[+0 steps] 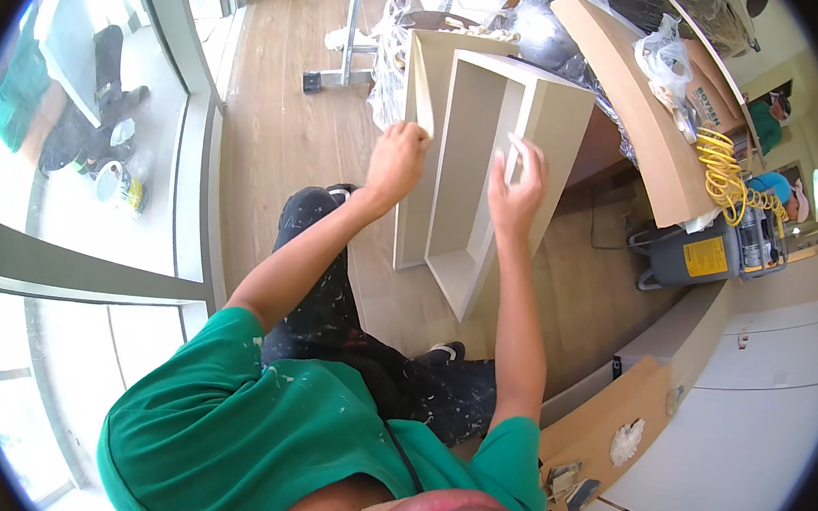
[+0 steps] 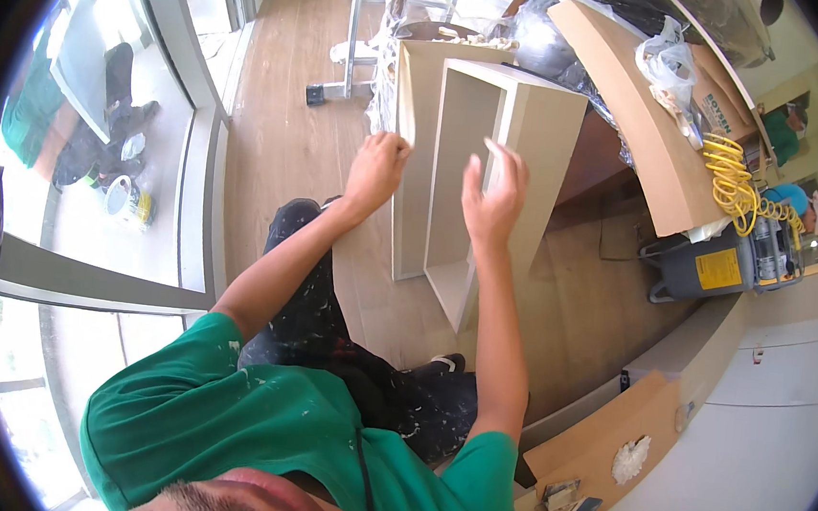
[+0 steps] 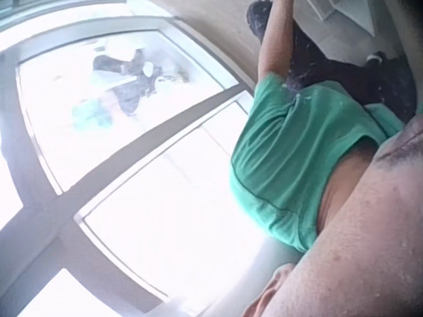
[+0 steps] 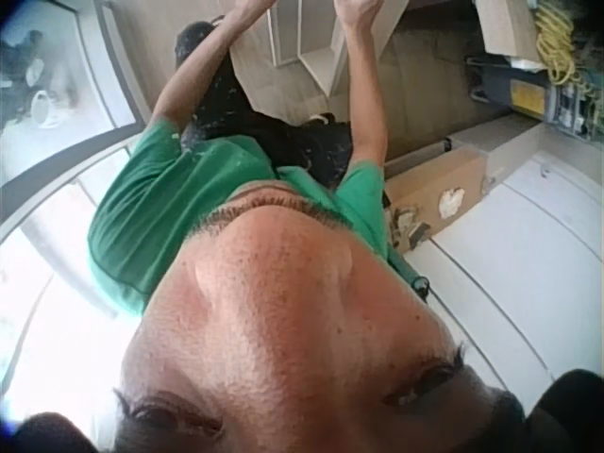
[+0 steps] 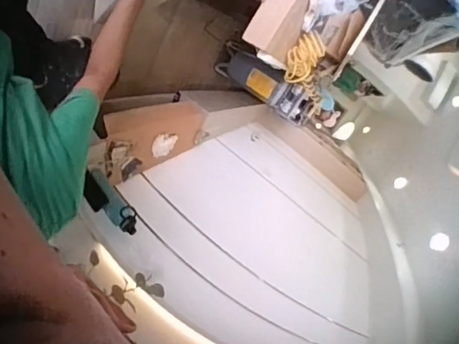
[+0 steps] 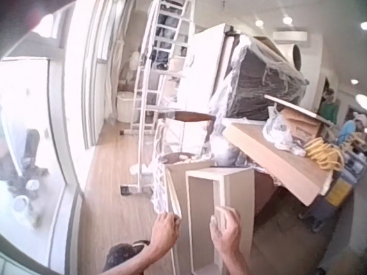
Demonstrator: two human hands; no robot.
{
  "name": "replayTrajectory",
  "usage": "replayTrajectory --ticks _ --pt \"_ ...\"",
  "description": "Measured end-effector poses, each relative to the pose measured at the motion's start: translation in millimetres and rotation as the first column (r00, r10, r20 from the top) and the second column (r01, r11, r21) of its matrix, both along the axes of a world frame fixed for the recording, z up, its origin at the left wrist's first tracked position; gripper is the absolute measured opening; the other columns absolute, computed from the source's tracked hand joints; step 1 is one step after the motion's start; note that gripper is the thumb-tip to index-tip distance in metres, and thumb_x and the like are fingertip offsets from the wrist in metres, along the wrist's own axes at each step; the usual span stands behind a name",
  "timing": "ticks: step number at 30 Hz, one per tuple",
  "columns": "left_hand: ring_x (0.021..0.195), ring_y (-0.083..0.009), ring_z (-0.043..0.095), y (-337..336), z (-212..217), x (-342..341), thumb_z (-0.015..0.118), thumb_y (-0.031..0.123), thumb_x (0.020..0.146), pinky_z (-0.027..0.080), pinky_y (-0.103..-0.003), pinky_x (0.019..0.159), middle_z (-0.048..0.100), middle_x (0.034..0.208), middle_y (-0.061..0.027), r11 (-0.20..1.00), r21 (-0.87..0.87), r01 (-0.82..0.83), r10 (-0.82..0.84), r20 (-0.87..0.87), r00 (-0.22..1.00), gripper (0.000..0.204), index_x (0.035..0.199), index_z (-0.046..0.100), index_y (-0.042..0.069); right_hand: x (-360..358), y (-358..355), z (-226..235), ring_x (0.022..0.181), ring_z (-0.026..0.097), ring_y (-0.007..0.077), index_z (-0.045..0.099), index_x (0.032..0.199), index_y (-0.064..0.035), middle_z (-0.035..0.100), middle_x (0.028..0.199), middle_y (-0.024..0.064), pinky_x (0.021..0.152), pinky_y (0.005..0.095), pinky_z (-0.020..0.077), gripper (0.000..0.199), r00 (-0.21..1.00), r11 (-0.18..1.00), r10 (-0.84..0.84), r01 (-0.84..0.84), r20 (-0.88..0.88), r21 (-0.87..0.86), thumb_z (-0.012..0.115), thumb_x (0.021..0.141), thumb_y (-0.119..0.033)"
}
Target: The person finishes a wooden furniture piece by first removing masking tape from its edges, then sanding down the corners with a sanding block, and finally painting the seams and edges with a brush.
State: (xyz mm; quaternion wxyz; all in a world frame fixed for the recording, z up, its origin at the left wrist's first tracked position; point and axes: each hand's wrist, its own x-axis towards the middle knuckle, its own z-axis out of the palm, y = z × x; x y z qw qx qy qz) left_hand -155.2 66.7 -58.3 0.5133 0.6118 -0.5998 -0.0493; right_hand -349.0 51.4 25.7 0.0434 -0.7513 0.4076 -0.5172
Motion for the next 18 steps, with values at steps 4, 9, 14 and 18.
replayTrajectory --ticks 4,9,14,18 --pt "0.097 -0.0397 0.06 -39 -14 -20 0.062 0.012 0.097 0.048 -0.049 0.089 0.065 0.096 -0.0196 0.995 -0.041 0.091 -0.093 -0.053 0.994 0.012 0.094 0.064 0.001 74 -68 25 0.086 0.072 0.0244 0.072 0.106 -0.0004 0.074 0.096 0.0138 0.08 0.0385 0.0561 0.027 0.946 0.918 0.304 -0.323 0.114 0.231 0.077 0.092 -0.024" --pt "0.088 -0.0441 0.063 -49 -18 -23 0.067 0.015 0.095 0.049 -0.05 0.082 0.068 0.089 -0.0228 0.984 -0.033 0.177 -0.18 -0.15 0.972 0.021 0.086 0.065 -0.004 130 -158 17 0.096 0.074 0.0317 0.077 0.106 -0.0049 0.077 0.099 0.0182 0.084 0.0405 0.057 0.037 0.944 0.916 0.19 -0.072 -0.269 0.394 0.081 0.083 -0.034" --pt "0.095 -0.0413 0.063 -42 6 -18 0.069 0.018 0.095 0.05 -0.048 0.085 0.068 0.093 -0.0219 0.968 -0.009 0.251 -0.242 -0.301 0.922 0.022 0.093 0.067 -0.005 155 -203 -16 0.106 0.071 0.0411 0.074 0.113 -0.0035 0.074 0.108 0.0242 0.09 0.0469 0.0552 0.048 0.884 0.917 0.192 -0.006 -0.426 0.399 0.081 0.078 -0.036" --pt "0.102 -0.0405 0.062 -43 5 -21 0.067 0.014 0.093 0.05 -0.049 0.089 0.068 0.096 -0.0212 0.97 0.018 0.241 -0.224 -0.308 0.925 0.018 0.095 0.067 -0.004 165 -225 -41 0.106 0.07 0.0409 0.074 0.111 -0.0047 0.075 0.109 0.0218 0.091 0.0481 0.0549 0.044 0.888 0.965 0.105 0.018 -0.448 0.263 0.081 0.078 -0.033"
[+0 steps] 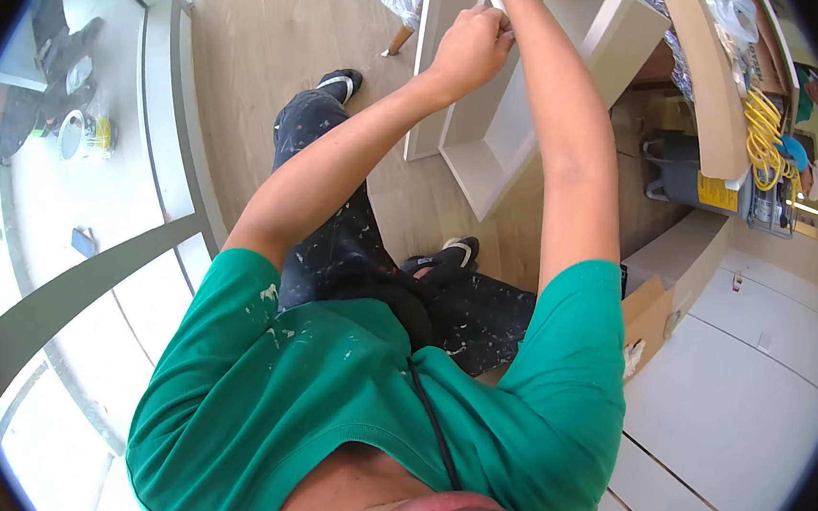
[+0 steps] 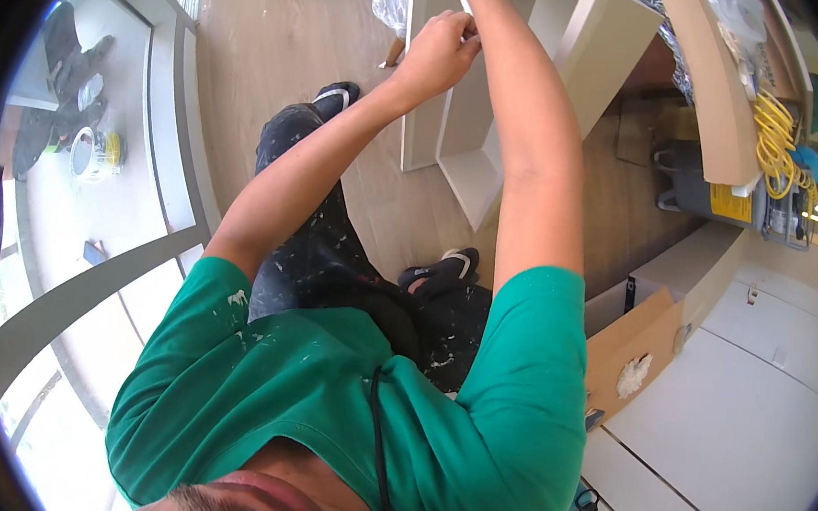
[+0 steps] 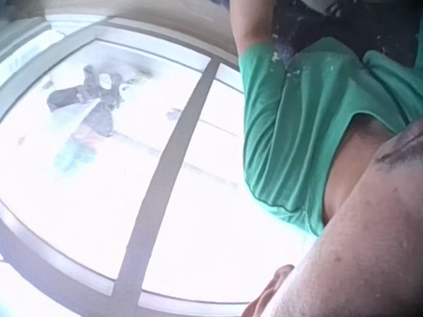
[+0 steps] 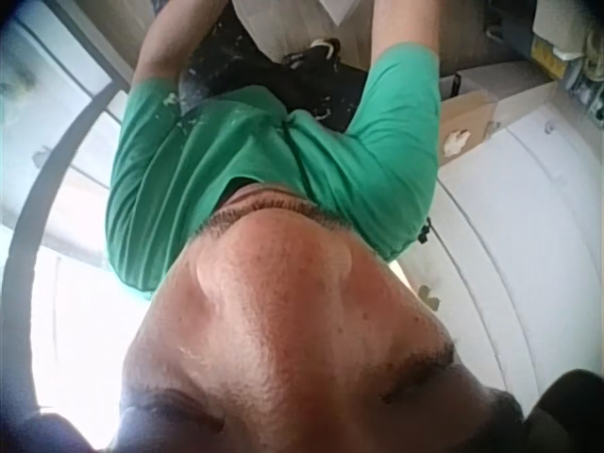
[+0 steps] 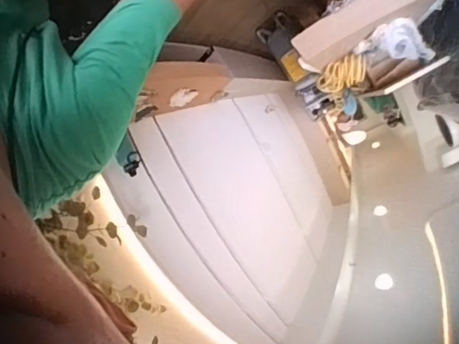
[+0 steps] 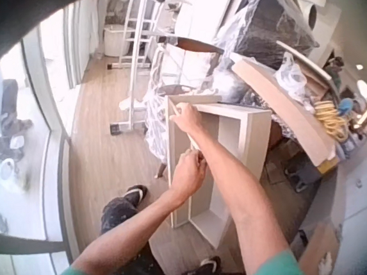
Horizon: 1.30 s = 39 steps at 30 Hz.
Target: The person finishes a wooden furniture piece by first removing masking tape from its edges, then sanding down the corners with a sanding block, and finally painting the seams and edges with a brush.
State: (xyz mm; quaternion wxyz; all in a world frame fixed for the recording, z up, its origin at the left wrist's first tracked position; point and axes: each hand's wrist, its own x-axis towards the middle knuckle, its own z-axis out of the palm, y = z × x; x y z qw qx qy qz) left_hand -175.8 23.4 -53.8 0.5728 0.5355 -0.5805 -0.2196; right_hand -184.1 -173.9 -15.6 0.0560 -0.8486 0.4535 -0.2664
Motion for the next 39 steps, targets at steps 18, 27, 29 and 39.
replayTrajectory --ticks 18,27,29,39 --pt "0.101 -0.0431 0.06 4 8 -7 0.063 0.006 0.09 0.048 -0.05 0.091 0.064 0.098 -0.0225 0.998 0.055 0.008 -0.007 -0.025 1.0 0.013 0.099 0.064 -0.003 21 -21 8 0.084 0.075 0.0318 0.08 0.096 -0.0123 0.078 0.089 0.0109 0.078 0.0434 0.0586 0.026 0.997 0.992 -0.062 0.068 0.053 -0.109 0.081 0.082 -0.034" --pt "0.095 -0.0328 0.062 0 18 5 0.07 0.011 0.088 0.05 -0.045 0.085 0.064 0.092 -0.0155 1.0 0.006 -0.006 0.007 -0.114 0.993 0.013 0.09 0.068 -0.001 19 -35 16 0.078 0.073 0.0328 0.079 0.082 -0.0129 0.076 0.079 0.0114 0.072 0.0452 0.0568 0.016 0.996 0.985 0.084 -0.08 0.017 -0.15 0.078 0.082 -0.029" --pt "0.091 -0.0295 0.062 3 28 10 0.072 0.014 0.088 0.05 -0.043 0.082 0.063 0.09 -0.0141 0.999 -0.001 -0.053 0.053 -0.104 0.993 0.014 0.09 0.069 0.0 11 -44 13 0.077 0.073 0.0321 0.079 0.084 -0.0117 0.076 0.079 0.0115 0.072 0.0449 0.0567 0.018 0.992 0.983 0.126 -0.123 0.009 -0.138 0.078 0.083 -0.029" --pt "0.084 -0.03 0.06 2 37 39 0.072 0.018 0.09 0.049 -0.042 0.081 0.061 0.09 -0.0146 0.969 -0.071 -0.235 0.21 -0.255 0.944 0.017 0.088 0.069 0.002 -20 -18 -5 0.073 0.072 0.0209 0.076 0.089 -0.0022 0.075 0.077 0.0119 0.07 0.0365 0.056 0.022 0.958 0.96 0.197 -0.233 0.209 0.159 0.08 0.084 -0.023"
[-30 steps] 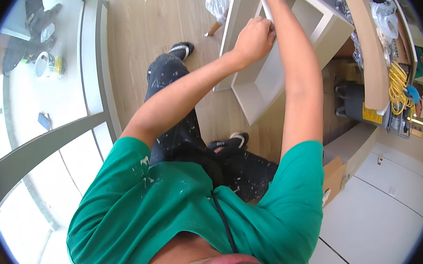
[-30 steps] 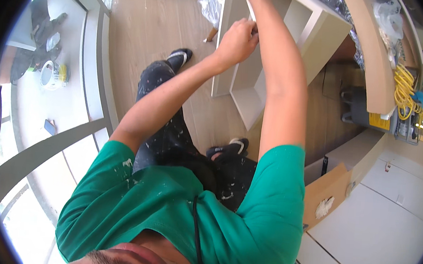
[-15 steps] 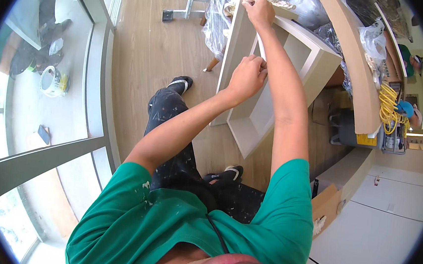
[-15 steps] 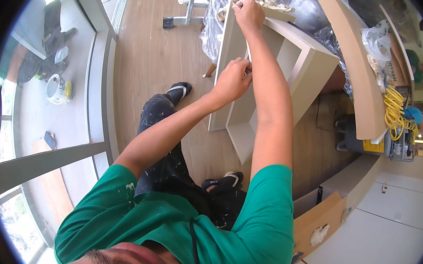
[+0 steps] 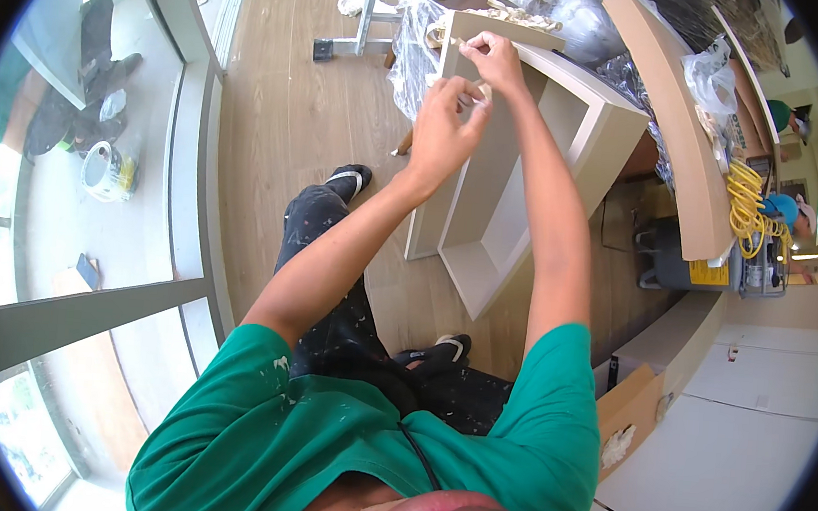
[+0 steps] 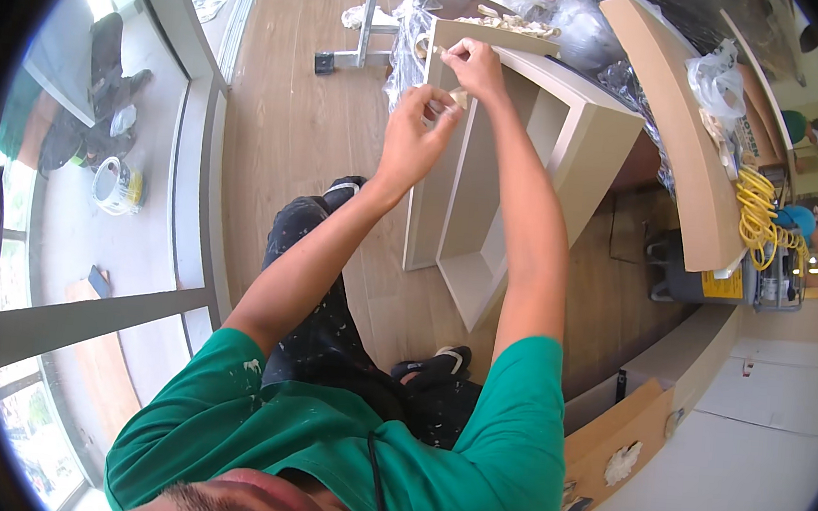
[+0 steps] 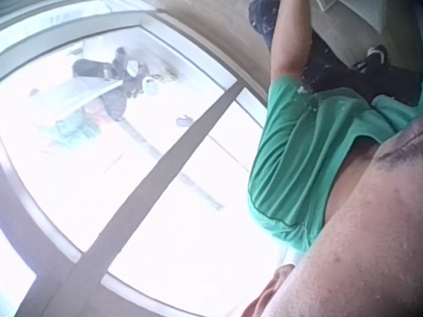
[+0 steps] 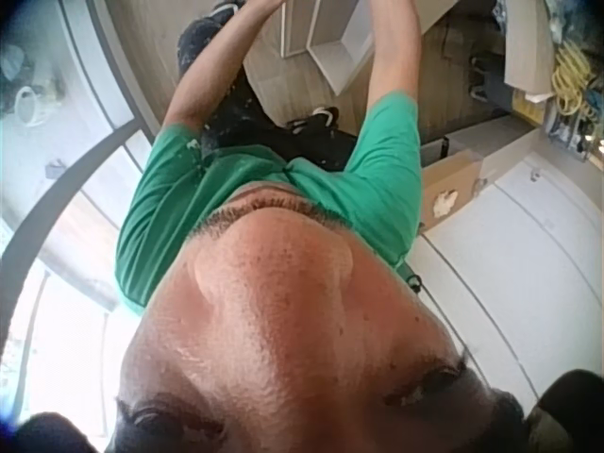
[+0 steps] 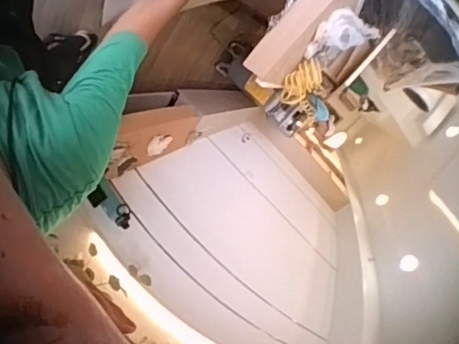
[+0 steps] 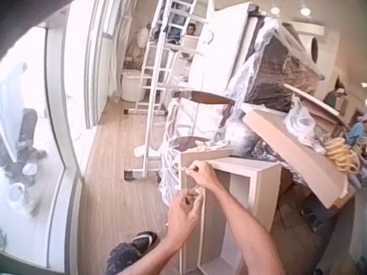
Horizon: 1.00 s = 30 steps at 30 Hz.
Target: The person finishes a wooden furniture piece by first removing masking tape from its edges, then sanding down the corners with a sanding block, and finally painting the seams and edges with a brush.
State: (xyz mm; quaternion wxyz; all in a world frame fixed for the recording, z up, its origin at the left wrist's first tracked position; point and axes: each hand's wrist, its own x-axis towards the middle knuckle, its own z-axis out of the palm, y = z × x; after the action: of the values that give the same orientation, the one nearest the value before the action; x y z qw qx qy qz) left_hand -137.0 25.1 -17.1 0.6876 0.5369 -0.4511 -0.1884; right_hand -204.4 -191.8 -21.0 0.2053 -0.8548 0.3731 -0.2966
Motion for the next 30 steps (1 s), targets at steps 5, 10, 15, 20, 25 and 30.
replayTrajectory --ticks 5,10,15,20,25,30 --pt "0.081 -0.0132 0.056 -12 -8 40 0.067 0.027 0.1 0.046 -0.031 0.075 0.064 0.085 -0.0031 0.997 0.02 0.079 -0.065 -0.391 0.918 0.026 0.091 0.073 0.004 -21 43 -11 0.068 0.071 0.0209 0.076 0.087 -0.0013 0.074 0.076 0.0121 0.066 0.0357 0.0553 0.02 0.998 0.998 -0.059 0.059 -0.006 0.007 0.079 0.084 -0.021" --pt "0.083 -0.0121 0.056 -15 -11 71 0.062 0.034 0.103 0.044 -0.03 0.075 0.065 0.086 0.0005 0.999 0.008 0.053 -0.034 -0.668 0.743 0.03 0.087 0.069 0.009 -46 82 -21 0.068 0.071 0.022 0.075 0.086 -0.0002 0.074 0.077 0.0129 0.066 0.0357 0.0549 0.018 0.982 0.985 -0.164 0.158 0.089 0.071 0.078 0.085 -0.018" --pt "0.078 -0.0116 0.053 -21 -15 87 0.061 0.031 0.103 0.042 -0.029 0.07 0.066 0.084 -0.0009 0.996 0.036 -0.084 0.082 -0.752 0.654 0.031 0.087 0.068 0.006 -69 143 -35 0.067 0.069 0.019 0.074 0.089 0.0013 0.073 0.076 0.0129 0.065 0.0348 0.0531 0.018 0.945 0.953 -0.285 0.26 0.162 0.157 0.078 0.088 -0.016" --pt "0.096 -0.0165 0.058 -21 -25 88 0.063 0.036 0.101 0.045 -0.033 0.081 0.066 0.1 -0.0037 0.99 0.123 0.075 0.019 -0.628 0.778 0.031 0.101 0.071 0.006 -91 208 -54 0.07 0.066 0.0153 0.072 0.091 0.0047 0.072 0.077 0.01 0.067 0.0313 0.052 0.022 0.853 0.88 -0.451 0.374 0.264 0.294 0.076 0.092 -0.017" --pt "0.107 -0.0253 0.06 -49 -61 83 0.068 0.033 0.097 0.047 -0.038 0.092 0.069 0.114 -0.0113 0.965 0.248 -0.086 0.13 -0.167 0.977 0.039 0.12 0.072 0.002 -100 240 -76 0.074 0.063 0.0113 0.07 0.095 0.0026 0.07 0.082 0.0053 0.066 0.0264 0.0492 0.018 0.629 0.764 -0.611 0.311 0.481 0.565 0.076 0.094 -0.014" --pt "0.133 -0.0383 0.05 -51 -57 50 0.067 0.021 0.093 0.04 -0.054 0.11 0.05 0.149 -0.0207 0.952 0.018 -0.305 0.228 0.625 0.747 0.041 0.134 0.066 0.018 -114 247 -86 0.077 0.062 0.0074 0.069 0.095 0.0015 0.07 0.086 0.0036 0.064 0.0235 0.0459 0.014 0.426 0.712 -0.685 0.221 0.591 0.666 0.076 0.095 -0.01"
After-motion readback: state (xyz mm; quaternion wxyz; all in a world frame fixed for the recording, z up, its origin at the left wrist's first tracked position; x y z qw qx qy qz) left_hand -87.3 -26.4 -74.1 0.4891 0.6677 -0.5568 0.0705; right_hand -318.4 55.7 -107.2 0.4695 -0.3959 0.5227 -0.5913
